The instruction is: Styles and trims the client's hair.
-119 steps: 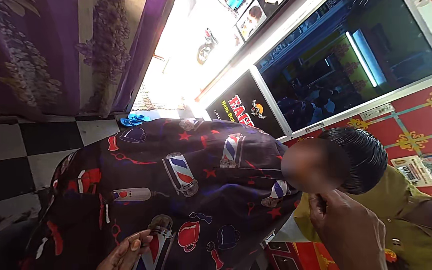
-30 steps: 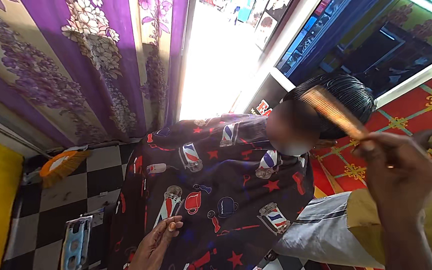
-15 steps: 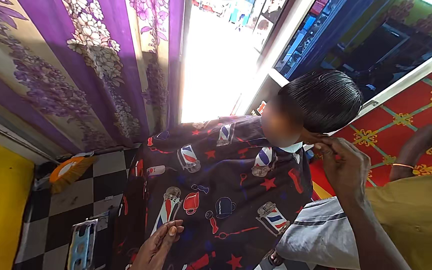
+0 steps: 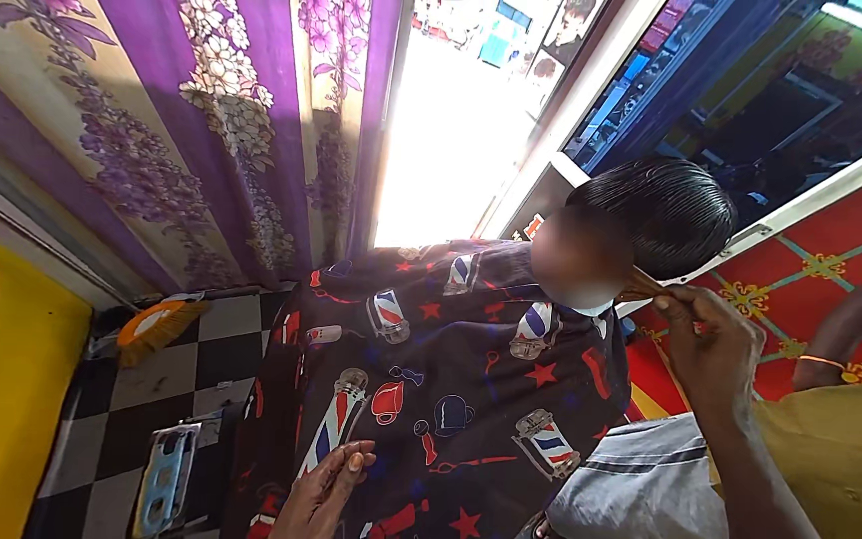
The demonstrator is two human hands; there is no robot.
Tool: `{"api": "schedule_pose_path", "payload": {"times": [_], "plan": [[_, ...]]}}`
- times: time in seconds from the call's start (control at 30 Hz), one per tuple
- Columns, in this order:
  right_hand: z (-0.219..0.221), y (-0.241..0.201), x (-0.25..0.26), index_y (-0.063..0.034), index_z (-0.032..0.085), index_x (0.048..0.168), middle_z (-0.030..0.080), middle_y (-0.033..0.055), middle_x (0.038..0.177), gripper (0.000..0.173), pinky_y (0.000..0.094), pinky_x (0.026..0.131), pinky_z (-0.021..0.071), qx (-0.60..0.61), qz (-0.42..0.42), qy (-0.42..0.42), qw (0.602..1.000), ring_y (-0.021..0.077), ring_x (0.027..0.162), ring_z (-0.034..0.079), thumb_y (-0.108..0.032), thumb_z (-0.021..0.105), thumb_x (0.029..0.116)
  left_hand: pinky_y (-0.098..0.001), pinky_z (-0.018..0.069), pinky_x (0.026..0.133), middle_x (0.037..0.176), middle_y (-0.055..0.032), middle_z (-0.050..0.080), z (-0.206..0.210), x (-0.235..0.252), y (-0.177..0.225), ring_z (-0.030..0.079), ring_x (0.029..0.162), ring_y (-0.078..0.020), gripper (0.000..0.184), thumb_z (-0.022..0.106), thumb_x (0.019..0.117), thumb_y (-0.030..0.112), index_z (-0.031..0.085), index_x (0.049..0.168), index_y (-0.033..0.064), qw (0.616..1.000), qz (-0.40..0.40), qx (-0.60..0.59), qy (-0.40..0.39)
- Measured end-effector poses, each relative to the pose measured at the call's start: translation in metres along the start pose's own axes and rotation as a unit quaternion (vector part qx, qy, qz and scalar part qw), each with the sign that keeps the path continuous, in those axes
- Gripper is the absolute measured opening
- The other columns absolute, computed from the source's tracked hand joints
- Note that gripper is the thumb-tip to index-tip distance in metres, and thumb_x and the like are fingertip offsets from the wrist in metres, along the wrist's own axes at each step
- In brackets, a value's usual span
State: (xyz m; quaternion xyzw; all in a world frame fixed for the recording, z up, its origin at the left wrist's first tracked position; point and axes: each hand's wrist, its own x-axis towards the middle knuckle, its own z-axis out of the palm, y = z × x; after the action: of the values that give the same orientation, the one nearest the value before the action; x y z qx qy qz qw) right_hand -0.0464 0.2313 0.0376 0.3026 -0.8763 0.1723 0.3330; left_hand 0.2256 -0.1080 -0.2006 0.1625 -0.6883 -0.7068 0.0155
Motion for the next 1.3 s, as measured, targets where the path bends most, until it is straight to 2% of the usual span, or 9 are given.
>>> {"api": "schedule_pose_path", "payload": {"times": [0.13,0.33,0.4,0.63,0.7,0.8,0.9,1.07,1.3], "plan": [[-0.002,-0.017,-0.007,-0.0103,0.077,0.102,0.072,0.0100,0.091,0.030,0.0490,0.059,0.0525,-0.073,-0.073,-0.045,0.994,0.0273,0.075,0.069,-0.029,0.053,0.1026,-0.0387,0.0596,0.092,0.119,-0.0068,0.073,-0.002,0.000,-0.008,0.071,0.106,-0.0196,0.036,0.045,0.1075,0.025,0.063,0.131,0.0042,1.000,0.000,0.005,0.000],[-0.031,-0.055,0.024,0.0036,0.071,0.111,0.070,0.0203,0.094,0.028,0.0420,0.067,0.0547,-0.060,-0.042,0.031,0.997,0.0261,0.073,0.066,-0.021,0.058,0.1042,-0.0367,0.0587,0.093,0.121,-0.0053,0.071,-0.002,0.005,-0.017,0.070,0.108,-0.0181,0.036,0.046,0.1070,0.027,0.063,0.132,0.0070,1.000,-0.010,-0.010,-0.017],[-0.032,-0.055,0.028,0.0024,0.071,0.111,0.070,0.0216,0.094,0.028,0.0491,0.065,0.0520,-0.100,-0.017,0.018,0.995,0.0315,0.073,0.065,-0.021,0.056,0.1050,-0.0365,0.0590,0.093,0.122,-0.0039,0.071,-0.002,0.008,-0.018,0.070,0.108,-0.0183,0.037,0.047,0.1064,0.030,0.063,0.132,0.0088,1.000,-0.008,-0.013,-0.021],[-0.005,-0.048,0.004,-0.0066,0.074,0.104,0.069,0.0141,0.085,0.031,0.0529,0.050,0.0463,-0.167,-0.060,-0.048,0.983,0.0331,0.064,0.065,-0.028,0.053,0.1041,-0.0347,0.0591,0.090,0.119,-0.0020,0.073,-0.007,0.011,-0.020,0.071,0.104,-0.0167,0.039,0.048,0.1059,0.035,0.064,0.131,0.0113,1.000,-0.011,-0.008,-0.013],[-0.008,-0.055,0.007,-0.0083,0.075,0.105,0.071,0.0107,0.088,0.029,0.0460,0.053,0.0498,-0.135,-0.072,-0.048,0.987,0.0260,0.065,0.065,-0.029,0.055,0.1029,-0.0351,0.0586,0.090,0.119,-0.0024,0.072,-0.009,0.012,-0.021,0.071,0.104,-0.0165,0.039,0.048,0.1061,0.036,0.064,0.132,0.0108,1.000,-0.012,-0.005,-0.017],[-0.027,-0.076,0.026,-0.0007,0.074,0.114,0.072,0.0173,0.091,0.027,0.0418,0.061,0.0550,-0.075,-0.046,-0.007,0.996,0.0234,0.068,0.066,-0.021,0.060,0.1021,-0.0355,0.0589,0.091,0.119,-0.0016,0.073,-0.009,0.015,-0.024,0.071,0.105,-0.0166,0.041,0.048,0.1057,0.039,0.065,0.131,0.0117,1.000,-0.014,0.001,-0.021],[-0.034,-0.090,0.039,-0.0017,0.072,0.120,0.071,0.0197,0.092,0.030,0.0434,0.059,0.0500,-0.107,0.001,0.013,0.994,0.0247,0.066,0.062,-0.024,0.060,0.1036,-0.0360,0.0590,0.090,0.119,-0.0007,0.073,-0.009,0.019,-0.023,0.071,0.105,-0.0165,0.042,0.049,0.1049,0.042,0.065,0.132,0.0132,1.000,-0.017,0.007,-0.025],[-0.016,-0.100,0.027,-0.0025,0.074,0.111,0.068,0.0148,0.077,0.028,0.0432,0.046,0.0427,-0.158,-0.038,-0.013,0.987,0.0249,0.054,0.057,-0.024,0.058,0.1018,-0.0378,0.0592,0.091,0.120,-0.0013,0.072,-0.006,0.024,-0.023,0.071,0.106,-0.0174,0.043,0.048,0.1051,0.042,0.064,0.133,0.0129,0.999,-0.008,0.002,-0.031],[0.013,-0.101,0.008,-0.0053,0.076,0.104,0.065,0.0121,0.068,0.028,0.0455,0.040,0.0427,-0.221,-0.065,-0.070,0.971,0.0296,0.050,0.060,-0.024,0.055,0.1004,-0.0370,0.0595,0.091,0.120,-0.0003,0.072,-0.008,0.024,-0.036,0.071,0.106,-0.0170,0.043,0.048,0.1050,0.043,0.065,0.132,0.0140,0.999,-0.012,-0.012,-0.032]]}}
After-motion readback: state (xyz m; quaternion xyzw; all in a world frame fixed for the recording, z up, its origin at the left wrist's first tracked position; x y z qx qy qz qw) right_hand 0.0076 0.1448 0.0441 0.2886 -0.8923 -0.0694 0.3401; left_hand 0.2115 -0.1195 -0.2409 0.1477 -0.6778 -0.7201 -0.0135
